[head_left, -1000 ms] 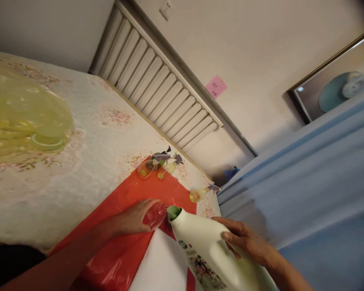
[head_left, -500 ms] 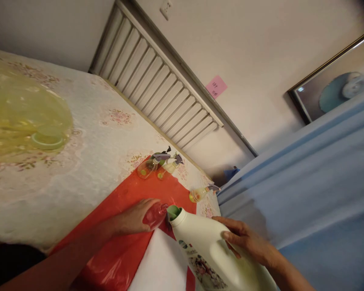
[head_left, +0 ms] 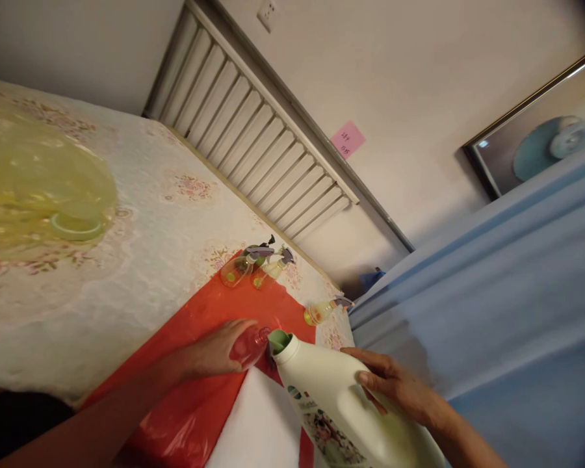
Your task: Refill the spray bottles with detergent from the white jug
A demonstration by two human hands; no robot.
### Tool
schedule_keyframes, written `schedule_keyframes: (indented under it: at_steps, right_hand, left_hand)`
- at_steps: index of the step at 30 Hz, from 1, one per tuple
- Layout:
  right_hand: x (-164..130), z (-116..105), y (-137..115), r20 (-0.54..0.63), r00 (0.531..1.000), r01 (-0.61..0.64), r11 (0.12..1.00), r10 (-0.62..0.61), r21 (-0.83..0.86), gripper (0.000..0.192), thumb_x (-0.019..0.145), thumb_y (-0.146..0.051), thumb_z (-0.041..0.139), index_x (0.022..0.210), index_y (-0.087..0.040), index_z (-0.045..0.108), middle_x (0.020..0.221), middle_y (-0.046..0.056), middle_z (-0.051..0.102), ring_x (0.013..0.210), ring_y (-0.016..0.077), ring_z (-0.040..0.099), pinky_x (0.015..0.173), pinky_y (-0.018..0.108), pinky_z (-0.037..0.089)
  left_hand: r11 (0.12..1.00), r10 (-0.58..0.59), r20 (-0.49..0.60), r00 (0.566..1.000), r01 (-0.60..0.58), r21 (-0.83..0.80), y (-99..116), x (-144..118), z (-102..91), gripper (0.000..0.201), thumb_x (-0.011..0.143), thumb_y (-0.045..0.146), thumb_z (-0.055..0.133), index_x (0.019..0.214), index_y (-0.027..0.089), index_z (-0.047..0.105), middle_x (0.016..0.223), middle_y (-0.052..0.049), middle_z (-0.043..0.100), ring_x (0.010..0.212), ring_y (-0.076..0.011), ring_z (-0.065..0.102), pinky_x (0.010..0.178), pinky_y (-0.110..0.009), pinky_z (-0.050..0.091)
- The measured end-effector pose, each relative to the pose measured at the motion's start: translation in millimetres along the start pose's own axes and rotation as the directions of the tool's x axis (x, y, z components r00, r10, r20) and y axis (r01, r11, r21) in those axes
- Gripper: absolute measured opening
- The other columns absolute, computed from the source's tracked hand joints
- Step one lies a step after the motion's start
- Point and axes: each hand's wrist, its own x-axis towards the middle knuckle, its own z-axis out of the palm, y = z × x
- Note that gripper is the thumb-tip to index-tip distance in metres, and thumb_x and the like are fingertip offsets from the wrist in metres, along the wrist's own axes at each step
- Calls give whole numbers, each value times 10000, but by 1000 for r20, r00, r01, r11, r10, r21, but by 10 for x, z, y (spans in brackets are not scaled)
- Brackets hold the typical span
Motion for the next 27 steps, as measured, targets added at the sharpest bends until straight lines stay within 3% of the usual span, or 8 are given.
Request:
schedule_keyframes:
  at_steps: [11,17,27]
  right_hand:
    - [-9,-3,-19,3,1000,0,1000,0,-14,596,885,-583,575,1330,-185,588,698,-15,539,483,65,377,450,196,328]
    - [-8,12,-50,-13,1000,-24,1000,24,-14,640,855,-611,595,1319,-170,599,704,-9,542,484,68,371,447,201,328]
    - [-17,-15,12,-8,1000,-26,1000,26,-11,589,879,-575,588,1324,-190,589,747,2,567,501,69,380,455,196,332]
  left_hand:
    - [1000,-3,-7,1000,3,2,105,-3,-47,612,746,451,680,1313,296,509,1385,-59,587,1258,-328,552,1054,-416,461]
    - [999,-38,-8,999,38,1,20,24,3,697,710,501,705,1338,282,497,1388,-84,580,1273,-371,534,1058,-450,462]
    - [1000,-14,-14,1000,14,20,45,-3,-3,694,747,473,685,1363,222,487,1402,-95,568,1279,-323,534,1081,-395,446]
